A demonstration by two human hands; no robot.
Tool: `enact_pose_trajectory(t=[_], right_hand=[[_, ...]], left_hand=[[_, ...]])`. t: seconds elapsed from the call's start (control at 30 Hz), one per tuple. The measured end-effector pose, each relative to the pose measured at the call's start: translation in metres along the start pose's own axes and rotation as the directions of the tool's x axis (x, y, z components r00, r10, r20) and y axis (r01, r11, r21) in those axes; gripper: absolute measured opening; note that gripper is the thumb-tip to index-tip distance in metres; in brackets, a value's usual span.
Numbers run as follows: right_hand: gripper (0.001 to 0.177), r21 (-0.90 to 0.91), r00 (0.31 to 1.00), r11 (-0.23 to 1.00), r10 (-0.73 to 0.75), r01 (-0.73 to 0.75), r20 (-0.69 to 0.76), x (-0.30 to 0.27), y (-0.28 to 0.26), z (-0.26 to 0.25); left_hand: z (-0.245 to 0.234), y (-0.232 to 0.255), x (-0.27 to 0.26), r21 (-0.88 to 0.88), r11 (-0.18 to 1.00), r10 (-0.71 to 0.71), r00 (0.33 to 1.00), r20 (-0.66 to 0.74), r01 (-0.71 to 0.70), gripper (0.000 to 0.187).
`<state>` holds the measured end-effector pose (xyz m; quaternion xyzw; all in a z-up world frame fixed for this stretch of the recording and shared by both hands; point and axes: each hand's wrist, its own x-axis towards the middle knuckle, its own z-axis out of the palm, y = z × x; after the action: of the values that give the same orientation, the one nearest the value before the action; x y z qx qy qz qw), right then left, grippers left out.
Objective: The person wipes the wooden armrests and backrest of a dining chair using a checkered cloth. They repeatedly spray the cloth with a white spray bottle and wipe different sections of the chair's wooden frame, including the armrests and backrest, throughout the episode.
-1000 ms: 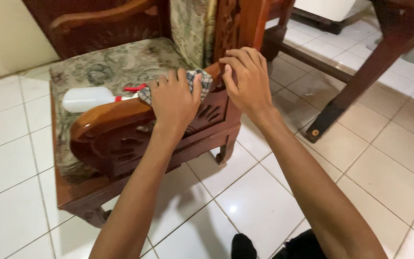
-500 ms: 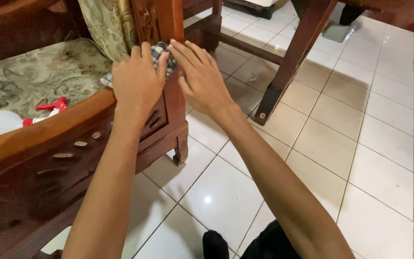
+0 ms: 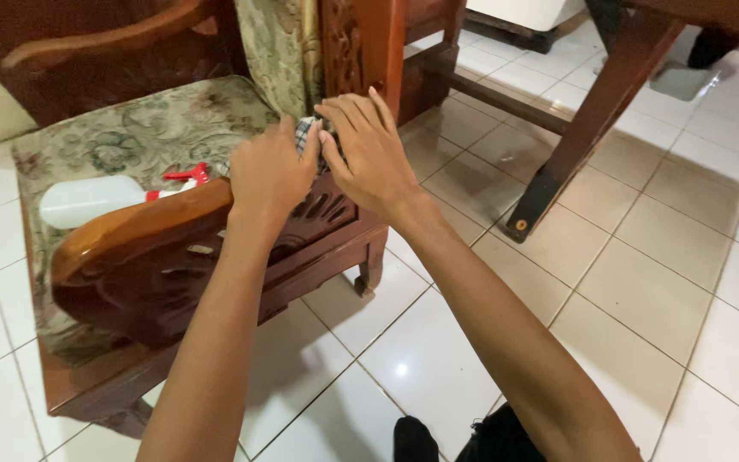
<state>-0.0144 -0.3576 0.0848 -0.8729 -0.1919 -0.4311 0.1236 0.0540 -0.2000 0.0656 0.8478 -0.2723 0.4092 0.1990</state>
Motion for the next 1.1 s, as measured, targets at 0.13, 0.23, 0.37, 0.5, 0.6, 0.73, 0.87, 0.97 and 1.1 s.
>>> enact_pose_trajectory(t=[0.13, 0.23, 0.37, 0.5, 0.6, 0.73, 0.87, 0.97, 1.1], right_hand=[[0.037, 0.145, 0.997, 0.989, -0.032, 0.022, 0.064, 0.012, -0.026, 0.018], [0.036, 0.186, 0.993, 0.981, -0.068, 0.049, 0.094, 0.02, -0.04, 0.029], [0.033, 0.206, 0.985, 0.977, -0.083, 0.051, 0.15, 0.027, -0.054, 0.041], [0.032, 0.2, 0.969, 0.979, -0.008, -0.042, 0.247, 0.036, -0.053, 0.046], [0.029, 0.186, 0.969, 0.982, -0.009, -0.039, 0.249, 0.036, -0.049, 0.042], [0.028, 0.217, 0.973, 0.976, -0.052, 0.002, 0.225, 0.036, -0.048, 0.04], [0.029, 0.372, 0.942, 0.912, 0.043, -0.173, 0.334, 0.032, -0.038, 0.033], [0.023, 0.151, 0.982, 0.976, -0.172, 0.158, 0.081, 0.023, -0.027, 0.035], [0.025, 0.044, 0.99, 0.991, -0.127, 0.124, 0.068, 0.015, -0.004, 0.036]], left_hand=[[-0.022, -0.025, -0.018, 0.085, 0.995, -0.051, 0.995, 0.089, 0.044, 0.047], [-0.043, -0.041, -0.03, 0.104, 0.992, -0.081, 0.99, 0.118, 0.069, 0.049], [-0.073, -0.058, -0.049, 0.155, 0.987, -0.045, 0.996, 0.071, 0.034, 0.049], [-0.114, -0.083, -0.079, 0.234, 0.969, 0.095, 0.992, -0.081, -0.073, 0.046], [-0.142, -0.098, -0.095, 0.189, 0.977, -0.084, 0.995, -0.062, 0.094, 0.042], [-0.149, -0.107, -0.095, 0.072, 0.948, -0.307, 0.951, -0.034, 0.309, 0.045], [-0.137, -0.104, -0.078, 0.208, 0.931, -0.317, 0.947, 0.057, 0.299, 0.05], [-0.128, -0.095, -0.066, 0.291, 0.919, -0.321, 0.932, 0.168, 0.264, 0.054], [-0.105, -0.079, -0.048, 0.248, 0.958, -0.208, 0.942, 0.264, 0.142, 0.056]])
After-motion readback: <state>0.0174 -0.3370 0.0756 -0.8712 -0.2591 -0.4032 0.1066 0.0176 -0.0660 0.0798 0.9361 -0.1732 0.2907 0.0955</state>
